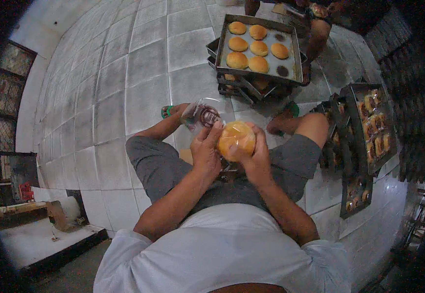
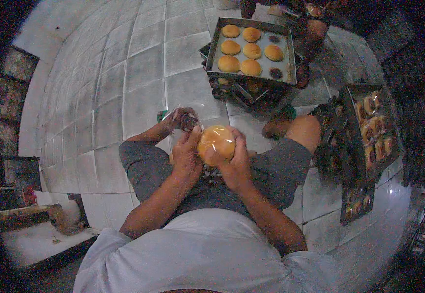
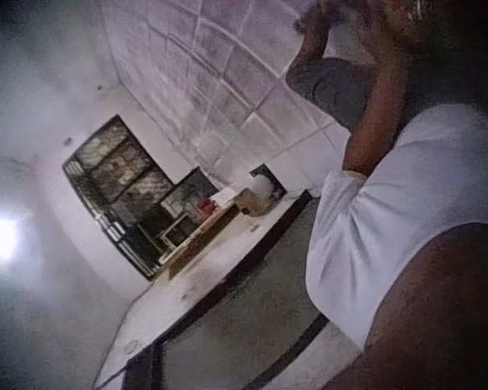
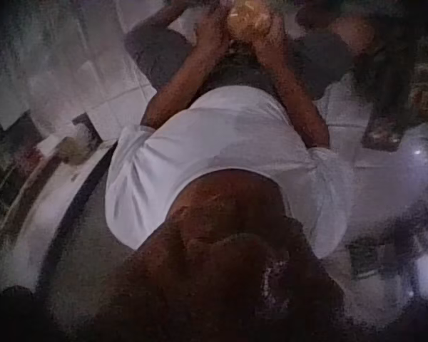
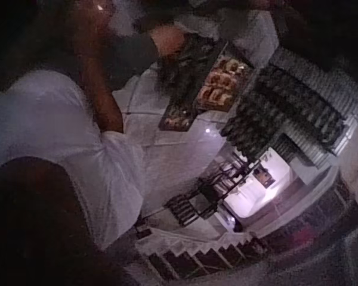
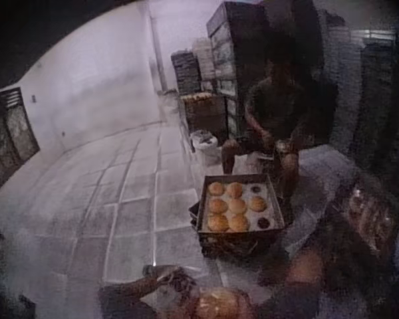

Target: The person sits on the floor and repeatedly picks round buns from a metal tray, places each into a clear plastic bag, and seals the bag. The packaged buns are then placed back onto the tray. Another person is visible in the background performing a similar task.

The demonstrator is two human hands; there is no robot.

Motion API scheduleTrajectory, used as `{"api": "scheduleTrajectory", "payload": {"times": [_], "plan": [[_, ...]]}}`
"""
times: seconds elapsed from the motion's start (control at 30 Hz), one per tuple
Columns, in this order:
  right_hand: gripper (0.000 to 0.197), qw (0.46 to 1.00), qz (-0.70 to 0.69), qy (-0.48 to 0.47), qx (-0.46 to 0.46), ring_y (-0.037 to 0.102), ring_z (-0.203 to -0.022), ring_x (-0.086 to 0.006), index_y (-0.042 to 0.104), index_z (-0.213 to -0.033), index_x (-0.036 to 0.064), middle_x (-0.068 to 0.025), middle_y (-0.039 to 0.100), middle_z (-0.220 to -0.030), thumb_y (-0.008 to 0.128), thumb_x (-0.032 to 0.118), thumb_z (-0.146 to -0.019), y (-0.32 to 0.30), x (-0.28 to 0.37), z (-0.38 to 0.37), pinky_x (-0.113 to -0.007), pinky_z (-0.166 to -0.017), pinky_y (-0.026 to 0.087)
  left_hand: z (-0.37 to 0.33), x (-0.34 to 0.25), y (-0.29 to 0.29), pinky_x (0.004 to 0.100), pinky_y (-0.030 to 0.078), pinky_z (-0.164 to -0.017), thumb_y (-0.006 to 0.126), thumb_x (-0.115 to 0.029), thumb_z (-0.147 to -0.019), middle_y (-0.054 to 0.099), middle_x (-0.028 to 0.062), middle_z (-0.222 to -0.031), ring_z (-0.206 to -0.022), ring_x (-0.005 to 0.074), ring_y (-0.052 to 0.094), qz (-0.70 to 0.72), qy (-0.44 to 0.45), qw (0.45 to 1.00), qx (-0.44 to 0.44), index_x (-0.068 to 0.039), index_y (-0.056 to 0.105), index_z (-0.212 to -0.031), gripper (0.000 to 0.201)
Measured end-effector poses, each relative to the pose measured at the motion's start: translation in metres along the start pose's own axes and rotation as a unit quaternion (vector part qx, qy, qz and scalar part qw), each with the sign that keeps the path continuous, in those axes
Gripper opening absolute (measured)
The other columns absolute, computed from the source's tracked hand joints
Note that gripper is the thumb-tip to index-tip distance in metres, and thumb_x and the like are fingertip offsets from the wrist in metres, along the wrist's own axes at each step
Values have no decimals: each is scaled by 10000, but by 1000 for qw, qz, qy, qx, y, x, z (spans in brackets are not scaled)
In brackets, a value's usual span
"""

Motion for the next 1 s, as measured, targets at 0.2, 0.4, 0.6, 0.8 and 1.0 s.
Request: {"api": "scheduleTrajectory", "payload": {"times": [0.2,0.4,0.6,0.8,1.0], "plan": [[652,992,-108,48,32,610,-1232,-221,418,-1447,-19,-135,604,-1329,768,17,-898,-2,6,26,-362,-1076,492,6,6,-23,347,591,-828,743,-288,-998,698,104,-1078,-948,195,698,1,-36,998,-60,9,638,-1124,339],[415,991,24,-118,-56,718,-997,-208,586,-1254,-21,-116,716,-1127,791,120,-922,-12,53,4,-350,-895,591,22,-9,-3,353,603,-826,744,-300,-997,696,118,-1113,-969,199,701,-19,12,999,-35,18,619,-1179,386],[366,976,-193,88,42,721,-1000,-199,619,-1245,1,-124,722,-1151,754,184,-958,-3,14,-17,-345,-891,592,45,-30,46,339,597,-898,786,-163,-945,699,117,-1189,-1068,195,702,-53,25,994,91,-34,563,-1351,482],[483,936,-297,180,51,683,-1131,-226,546,-1399,-20,-143,666,-1294,697,172,-982,0,23,-1,-356,-960,561,44,-10,46,355,566,-968,806,-196,-922,650,126,-1354,-1192,234,661,-241,-9,946,217,-85,433,-1529,721],[578,976,129,-90,151,658,-1177,-313,475,-1480,-36,-180,619,-1352,688,196,-995,26,49,16,-423,-1052,512,35,-25,34,421,511,-1061,555,-623,-1020,579,143,-1442,-1311,260,568,27,27,989,143,-107,473,-1509,715]]}}
Point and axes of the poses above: each hand's wrist, its own z-axis away from the middle knuckle, its own y-axis out of the palm, x = y × z, the point moved 10 cm from there along -z, towards the middle knuckle
